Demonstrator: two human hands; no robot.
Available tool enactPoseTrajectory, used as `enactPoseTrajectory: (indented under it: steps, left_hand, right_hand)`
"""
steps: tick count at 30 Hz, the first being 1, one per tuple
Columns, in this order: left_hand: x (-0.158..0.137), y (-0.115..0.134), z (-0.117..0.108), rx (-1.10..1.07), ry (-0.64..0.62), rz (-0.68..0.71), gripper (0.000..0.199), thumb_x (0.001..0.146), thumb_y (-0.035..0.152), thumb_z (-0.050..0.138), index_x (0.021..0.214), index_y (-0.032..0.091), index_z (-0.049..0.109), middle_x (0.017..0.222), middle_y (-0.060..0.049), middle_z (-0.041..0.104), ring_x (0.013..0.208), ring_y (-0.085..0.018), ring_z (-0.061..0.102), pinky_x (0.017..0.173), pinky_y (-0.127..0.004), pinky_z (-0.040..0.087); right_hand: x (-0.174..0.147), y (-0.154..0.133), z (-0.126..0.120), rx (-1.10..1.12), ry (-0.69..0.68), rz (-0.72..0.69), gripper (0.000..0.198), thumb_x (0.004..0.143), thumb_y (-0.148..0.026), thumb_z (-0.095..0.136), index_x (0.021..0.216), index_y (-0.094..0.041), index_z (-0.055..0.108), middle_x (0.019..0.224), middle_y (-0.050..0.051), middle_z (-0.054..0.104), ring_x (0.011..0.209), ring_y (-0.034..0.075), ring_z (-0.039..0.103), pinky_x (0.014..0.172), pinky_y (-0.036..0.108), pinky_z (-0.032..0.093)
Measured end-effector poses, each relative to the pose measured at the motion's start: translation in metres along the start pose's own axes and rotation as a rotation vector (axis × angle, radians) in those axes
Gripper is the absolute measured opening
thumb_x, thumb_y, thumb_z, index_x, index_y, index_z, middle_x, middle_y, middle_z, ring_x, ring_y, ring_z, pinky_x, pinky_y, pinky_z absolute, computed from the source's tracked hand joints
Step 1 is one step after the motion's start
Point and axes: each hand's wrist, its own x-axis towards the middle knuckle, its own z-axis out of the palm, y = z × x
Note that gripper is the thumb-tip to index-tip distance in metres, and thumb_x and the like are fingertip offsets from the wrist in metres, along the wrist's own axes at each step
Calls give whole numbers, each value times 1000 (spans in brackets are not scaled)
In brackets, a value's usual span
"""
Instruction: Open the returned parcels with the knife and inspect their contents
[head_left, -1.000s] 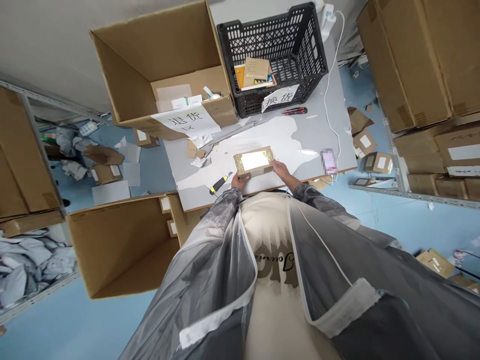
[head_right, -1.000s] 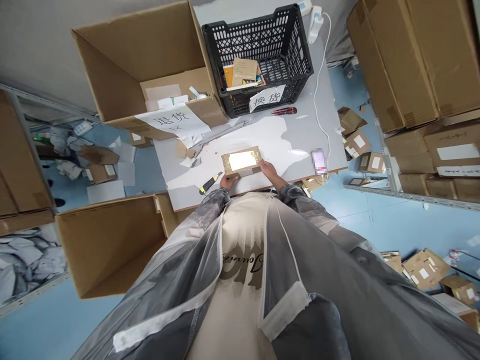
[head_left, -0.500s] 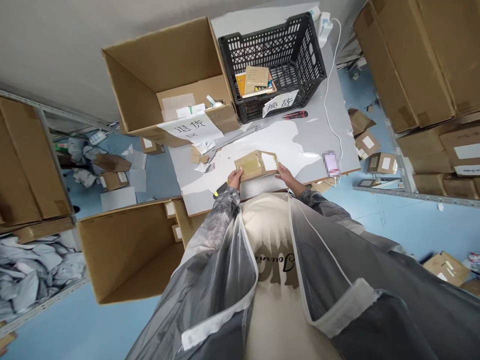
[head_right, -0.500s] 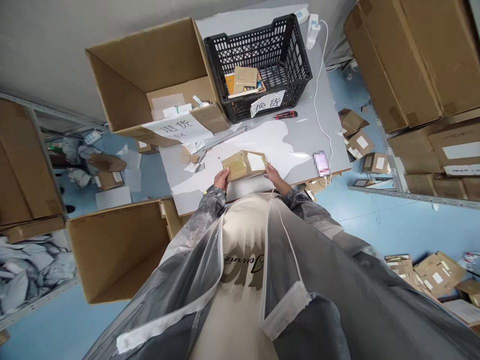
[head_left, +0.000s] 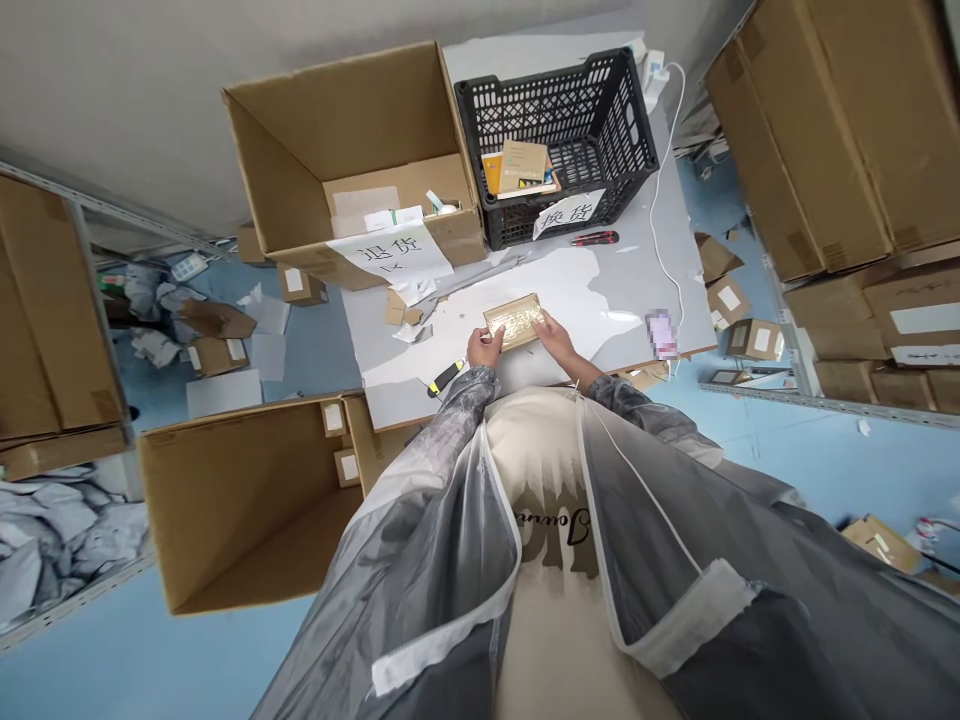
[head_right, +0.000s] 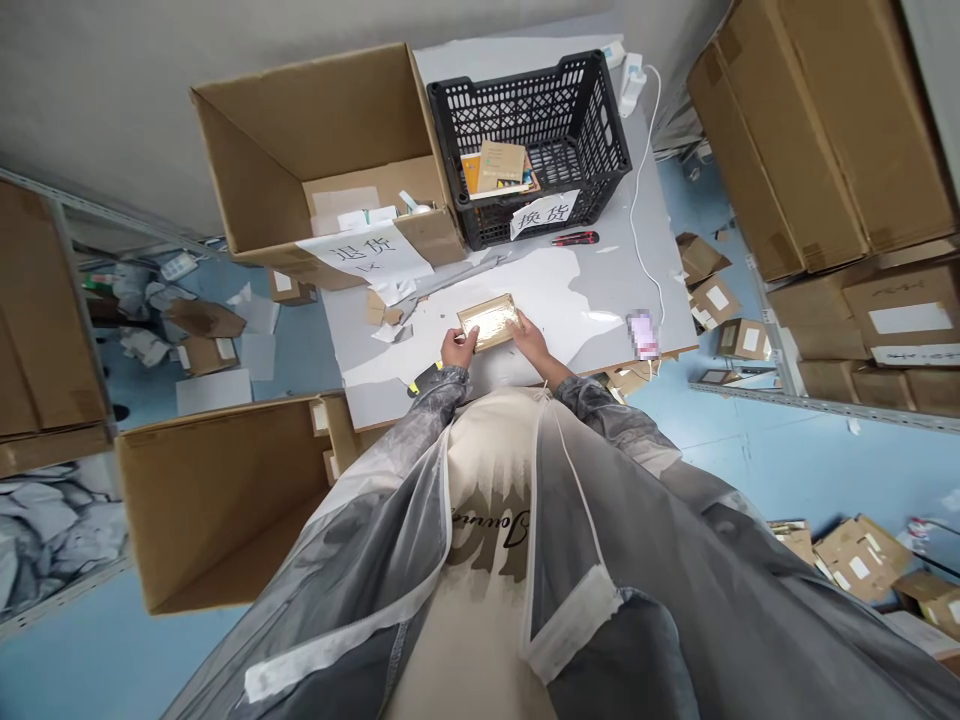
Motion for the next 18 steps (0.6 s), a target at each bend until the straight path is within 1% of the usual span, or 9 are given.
enactPoseTrajectory:
  steps: [3, 6, 10, 13, 18]
  left_hand:
    - [7, 1, 1, 8, -12, 0, 41, 98, 51, 99, 96, 29, 64, 88, -1, 72, 100, -28, 75, 103, -39, 59]
    - [11, -1, 2, 11, -22, 48, 45, 97, 54, 100, 93, 29, 63, 93, -2, 73, 102, -27, 75, 108, -41, 60]
    - [14, -5, 6, -15, -25, 66, 53, 94, 64, 102, 92, 29, 62, 106, -6, 76, 102, -26, 74, 115, -44, 61]
    - [16, -7, 12, -19, -15, 78, 55, 94, 64, 103, 92, 28, 62, 115, -9, 75, 101, -26, 73, 117, -46, 61]
    - [19, -12, 18, -28, -22, 102, 53, 97, 63, 103, 93, 28, 63, 116, -8, 72, 100, -26, 72, 118, -47, 61]
  right_hand:
    - [3, -2, 1, -26, 28, -4, 81, 110, -85, 66, 165, -27, 80, 164, 9, 86, 162, 37, 75, 149, 55, 51]
    - [4, 0, 2, -57, 35, -39, 77, 112, -83, 62, 162, -26, 80, 158, 11, 88, 155, 37, 78, 145, 57, 54]
    - [4, 4, 0, -89, 51, -60, 79, 113, -83, 57, 164, -27, 77, 164, 13, 84, 156, 37, 77, 145, 58, 54]
    - [5, 6, -2, -109, 56, -68, 84, 112, -88, 54, 167, -28, 74, 167, 13, 82, 158, 37, 75, 145, 57, 53]
    - [6, 9, -4, -120, 63, -71, 88, 112, -92, 50, 164, -25, 75, 162, 15, 84, 157, 38, 75, 146, 55, 52]
